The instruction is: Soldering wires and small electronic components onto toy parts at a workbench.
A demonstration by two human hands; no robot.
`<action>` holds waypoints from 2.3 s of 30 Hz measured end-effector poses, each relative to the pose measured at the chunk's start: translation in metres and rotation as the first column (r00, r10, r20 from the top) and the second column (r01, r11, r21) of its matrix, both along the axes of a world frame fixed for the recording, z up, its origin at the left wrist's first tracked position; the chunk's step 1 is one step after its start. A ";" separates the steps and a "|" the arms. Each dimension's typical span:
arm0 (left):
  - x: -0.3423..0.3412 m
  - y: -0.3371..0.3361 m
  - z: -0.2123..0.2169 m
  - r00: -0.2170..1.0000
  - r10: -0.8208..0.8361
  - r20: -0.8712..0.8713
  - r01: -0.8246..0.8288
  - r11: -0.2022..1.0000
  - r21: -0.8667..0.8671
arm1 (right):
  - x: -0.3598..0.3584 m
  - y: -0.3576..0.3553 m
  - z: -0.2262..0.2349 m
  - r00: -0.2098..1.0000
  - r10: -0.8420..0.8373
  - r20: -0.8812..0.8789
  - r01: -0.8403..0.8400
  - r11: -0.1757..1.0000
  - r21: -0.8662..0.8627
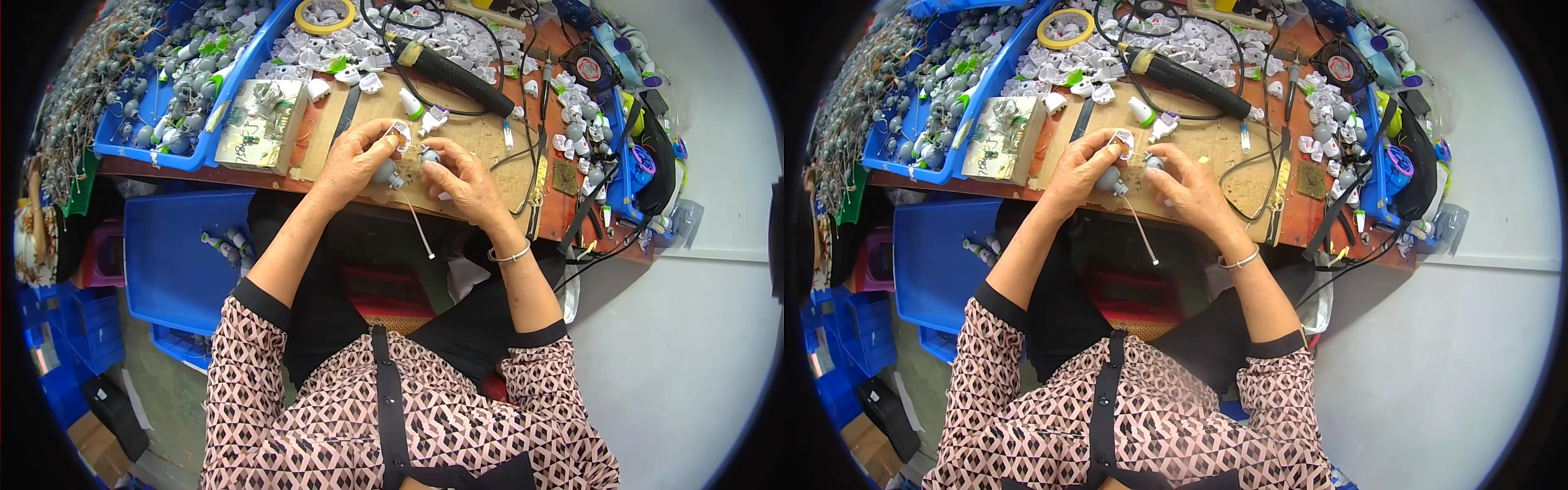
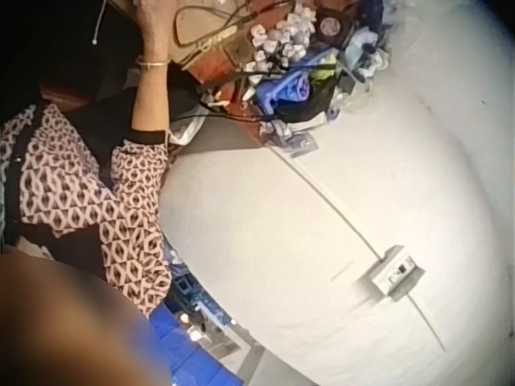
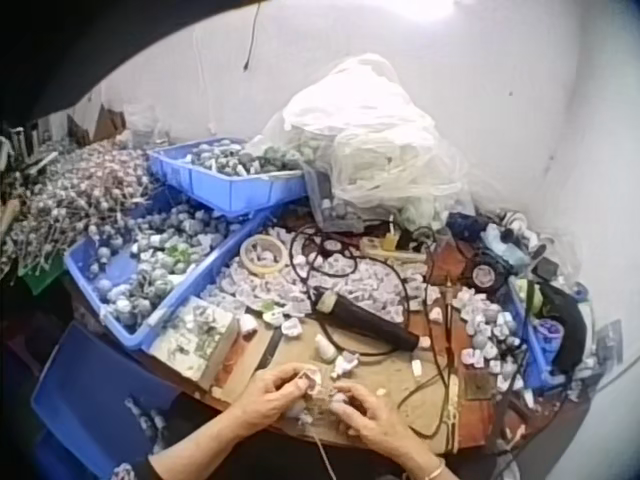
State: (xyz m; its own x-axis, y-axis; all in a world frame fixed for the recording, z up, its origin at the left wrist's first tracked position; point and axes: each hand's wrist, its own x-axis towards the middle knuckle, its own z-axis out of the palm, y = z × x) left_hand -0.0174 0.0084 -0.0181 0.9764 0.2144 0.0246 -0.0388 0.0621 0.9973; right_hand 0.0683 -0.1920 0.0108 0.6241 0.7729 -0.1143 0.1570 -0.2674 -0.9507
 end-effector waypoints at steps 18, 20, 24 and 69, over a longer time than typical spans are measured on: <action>-0.001 0.000 0.001 0.999 -0.022 0.034 0.021 0.999 0.031 | 0.000 0.006 -0.001 0.995 -0.036 0.095 0.027 0.996 0.087; -0.001 -0.001 0.002 0.999 -0.014 0.037 0.014 1.000 0.010 | -0.005 0.008 0.005 0.998 -0.068 0.005 0.067 0.991 0.115; -0.002 -0.001 0.005 1.000 -0.010 0.024 0.010 1.000 0.008 | -0.001 0.003 0.001 0.993 -0.059 -0.102 0.066 0.995 0.073; -0.003 0.000 0.008 0.999 -0.037 0.002 0.037 0.995 0.091 | -0.018 0.021 -0.005 0.629 -0.253 0.735 0.113 0.965 0.236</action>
